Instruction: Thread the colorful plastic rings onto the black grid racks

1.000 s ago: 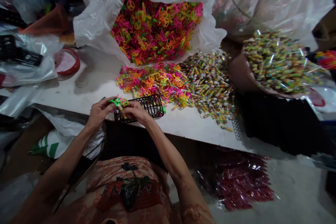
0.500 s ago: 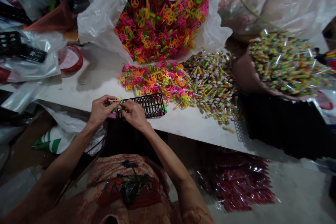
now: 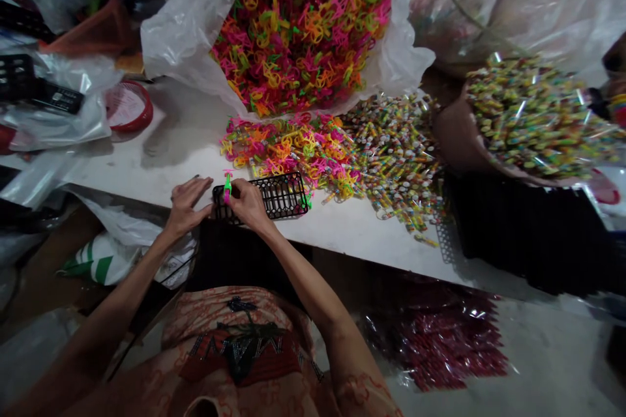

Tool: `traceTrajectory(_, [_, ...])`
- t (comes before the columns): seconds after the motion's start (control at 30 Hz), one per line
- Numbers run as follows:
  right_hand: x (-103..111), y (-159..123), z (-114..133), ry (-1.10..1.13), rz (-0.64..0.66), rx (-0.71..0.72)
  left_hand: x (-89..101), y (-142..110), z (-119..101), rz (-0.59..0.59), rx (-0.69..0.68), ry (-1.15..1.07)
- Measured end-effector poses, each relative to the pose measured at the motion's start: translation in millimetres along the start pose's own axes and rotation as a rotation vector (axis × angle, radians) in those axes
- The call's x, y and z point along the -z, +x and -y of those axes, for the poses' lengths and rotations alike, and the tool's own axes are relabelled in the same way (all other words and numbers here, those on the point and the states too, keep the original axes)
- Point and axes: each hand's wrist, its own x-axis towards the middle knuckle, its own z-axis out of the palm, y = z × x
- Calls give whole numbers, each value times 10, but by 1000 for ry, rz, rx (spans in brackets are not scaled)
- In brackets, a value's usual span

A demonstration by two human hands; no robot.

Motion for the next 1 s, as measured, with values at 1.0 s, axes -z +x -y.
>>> traceTrajectory(1.0, [-92, 7, 34, 257, -134, -145, 19, 88, -207, -30, 205, -297])
